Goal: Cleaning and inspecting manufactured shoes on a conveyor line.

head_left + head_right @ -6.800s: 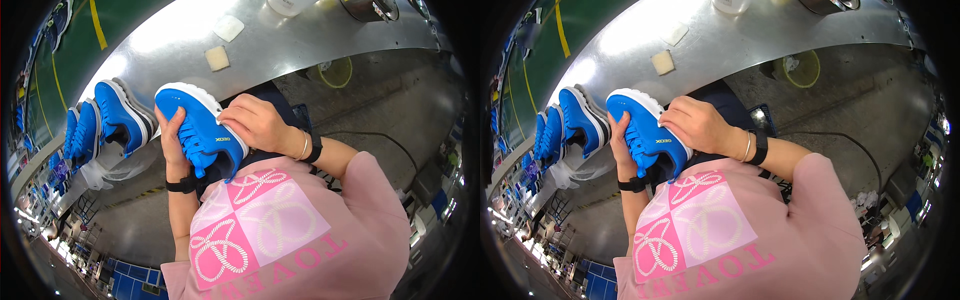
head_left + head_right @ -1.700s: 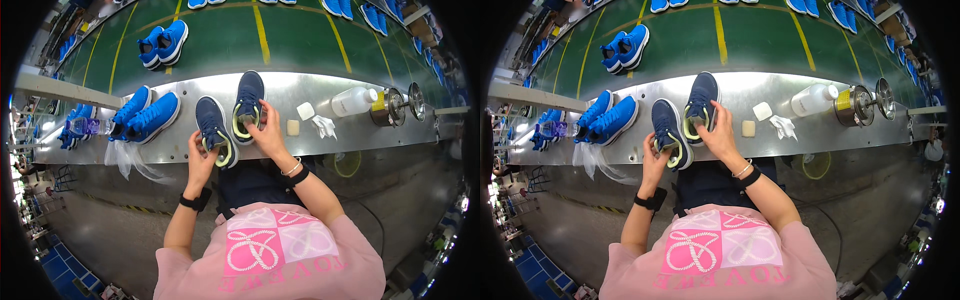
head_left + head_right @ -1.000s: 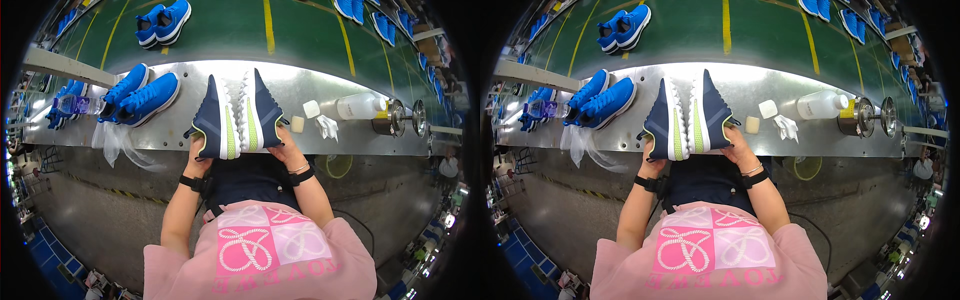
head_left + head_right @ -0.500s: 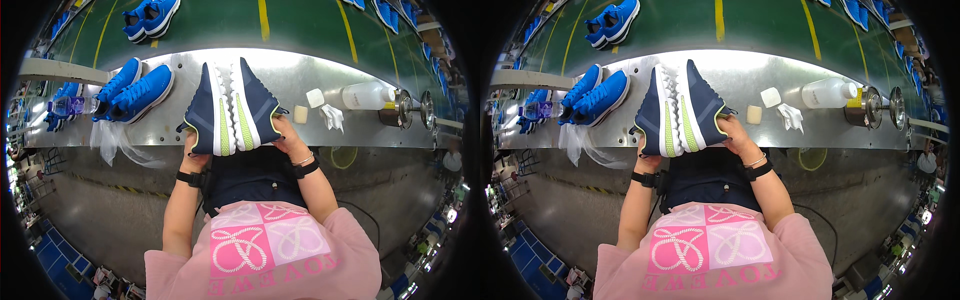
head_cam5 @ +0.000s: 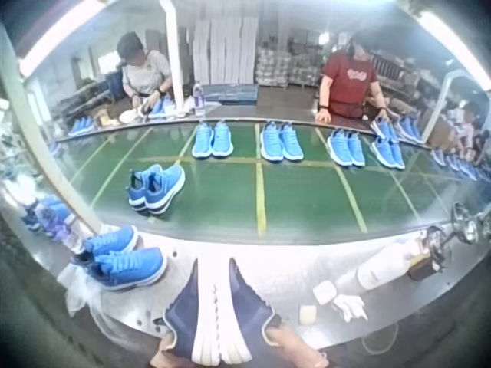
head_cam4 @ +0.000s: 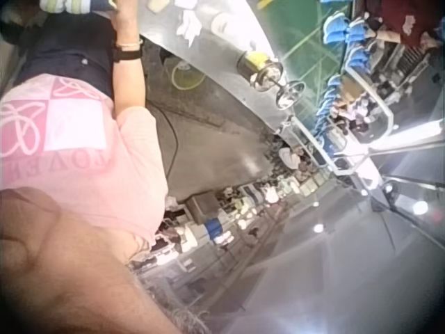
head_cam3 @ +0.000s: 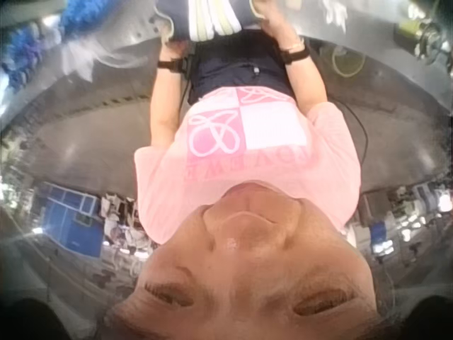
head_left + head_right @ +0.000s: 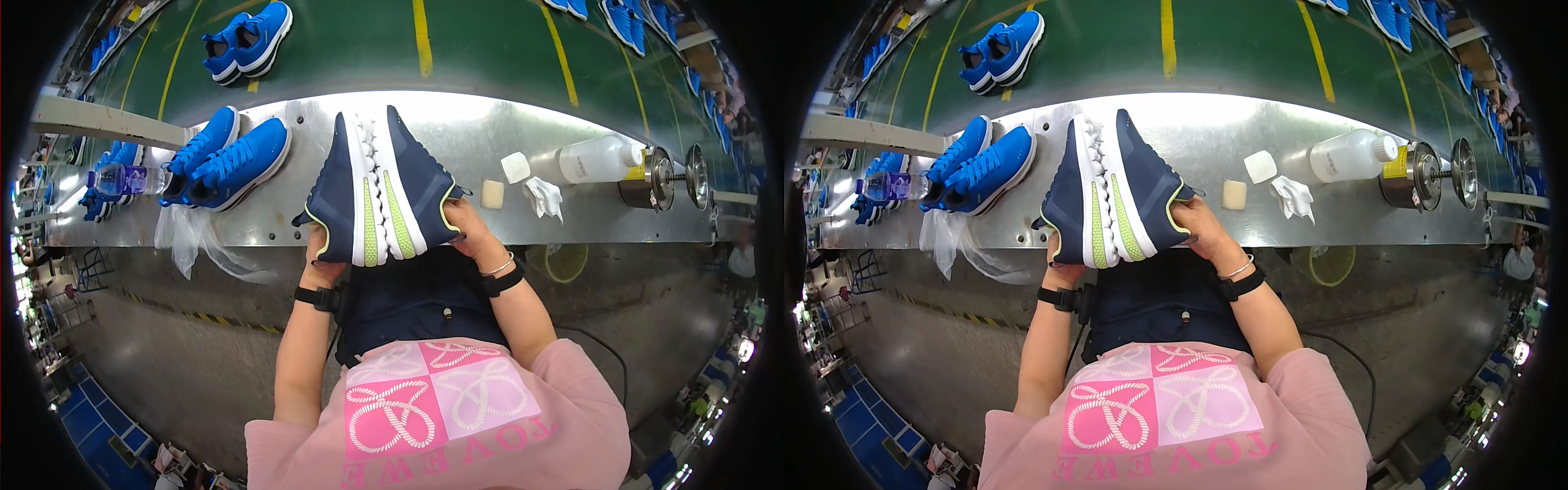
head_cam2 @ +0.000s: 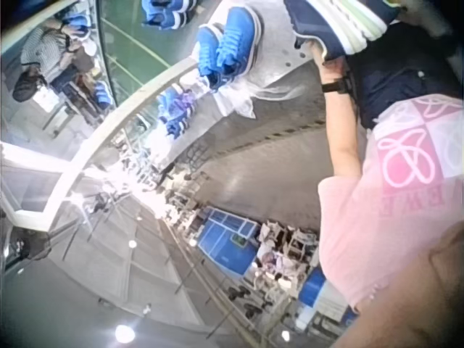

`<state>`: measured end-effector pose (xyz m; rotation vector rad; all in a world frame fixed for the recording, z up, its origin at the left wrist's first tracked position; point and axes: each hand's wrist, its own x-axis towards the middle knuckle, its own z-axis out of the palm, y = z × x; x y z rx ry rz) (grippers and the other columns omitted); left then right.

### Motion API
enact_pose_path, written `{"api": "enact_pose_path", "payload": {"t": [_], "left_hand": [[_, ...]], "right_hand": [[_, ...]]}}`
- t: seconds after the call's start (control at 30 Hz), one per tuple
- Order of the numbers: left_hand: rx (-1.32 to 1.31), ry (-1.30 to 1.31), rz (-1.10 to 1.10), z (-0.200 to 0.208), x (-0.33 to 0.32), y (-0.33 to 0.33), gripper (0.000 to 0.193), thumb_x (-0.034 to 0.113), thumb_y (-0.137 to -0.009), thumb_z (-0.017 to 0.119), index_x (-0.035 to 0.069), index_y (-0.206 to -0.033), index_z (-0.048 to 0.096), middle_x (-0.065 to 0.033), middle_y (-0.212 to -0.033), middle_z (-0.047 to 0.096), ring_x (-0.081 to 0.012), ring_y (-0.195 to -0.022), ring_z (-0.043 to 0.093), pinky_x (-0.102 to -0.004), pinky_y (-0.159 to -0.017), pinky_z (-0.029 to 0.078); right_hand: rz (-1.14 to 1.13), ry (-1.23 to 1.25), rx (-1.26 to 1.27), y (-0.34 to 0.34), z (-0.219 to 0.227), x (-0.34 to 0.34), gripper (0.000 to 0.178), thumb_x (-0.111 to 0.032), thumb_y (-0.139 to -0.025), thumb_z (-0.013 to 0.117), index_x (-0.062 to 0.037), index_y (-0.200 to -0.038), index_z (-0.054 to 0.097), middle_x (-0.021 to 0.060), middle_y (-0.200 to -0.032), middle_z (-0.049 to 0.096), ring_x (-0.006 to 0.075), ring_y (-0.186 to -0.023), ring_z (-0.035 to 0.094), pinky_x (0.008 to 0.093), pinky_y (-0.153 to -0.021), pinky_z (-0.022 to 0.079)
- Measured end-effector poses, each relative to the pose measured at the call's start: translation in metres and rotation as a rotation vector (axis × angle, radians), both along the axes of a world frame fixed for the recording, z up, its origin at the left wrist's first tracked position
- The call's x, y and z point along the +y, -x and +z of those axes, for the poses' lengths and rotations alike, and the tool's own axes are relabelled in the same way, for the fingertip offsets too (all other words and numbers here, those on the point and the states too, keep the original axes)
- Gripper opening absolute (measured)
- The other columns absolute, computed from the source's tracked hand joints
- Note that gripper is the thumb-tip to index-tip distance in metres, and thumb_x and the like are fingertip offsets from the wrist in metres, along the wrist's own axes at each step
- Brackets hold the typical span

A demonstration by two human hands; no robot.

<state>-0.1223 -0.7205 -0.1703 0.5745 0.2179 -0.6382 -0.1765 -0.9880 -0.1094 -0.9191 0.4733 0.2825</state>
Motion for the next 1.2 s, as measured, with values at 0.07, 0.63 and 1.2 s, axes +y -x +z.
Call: {"api": "enact_pose_path", "payload": {"t": [0.07,0.63,1.2], "left_hand": [[0.082,0.108,-0.001,0.001,-0.001,0.000,0.042,0.019,-0.106,0.040,0.002,-0.144,0.044,-0.0131,-0.144,0.053,-0.0274,-0.127,0.056,-0.0406,-0.109,0.046],[-0.118,0.085,0.066,0.027,0.002,0.016,0.054,0.016,-0.090,0.052,-0.004,-0.139,0.049,-0.0164,-0.140,0.056,-0.0289,-0.126,0.057,-0.0399,-0.109,0.045],[-0.907,-0.847,0.005,0.169,-0.052,0.047,0.107,0.014,-0.076,0.084,0.008,-0.158,0.014,-0.0184,-0.149,0.039,-0.0266,-0.133,0.045,-0.0397,-0.108,0.039]], "right_hand": [[0.007,-0.004,-0.038,0.003,-0.007,-0.003,0.039,-0.004,-0.089,0.053,0.0054,-0.126,0.060,0.0094,-0.119,0.067,0.0157,-0.103,0.066,0.0292,-0.087,0.053],[-0.024,-0.247,-0.117,0.023,-0.031,-0.012,0.042,0.002,-0.085,0.047,0.0043,-0.124,0.061,0.0108,-0.112,0.070,0.0154,-0.094,0.069,0.0287,-0.085,0.055],[0.383,0.060,-0.287,0.059,0.054,0.010,0.069,0.001,-0.091,0.058,-0.0048,-0.155,0.032,0.0076,-0.152,0.045,0.0175,-0.139,0.041,0.0311,-0.116,0.031]]}}
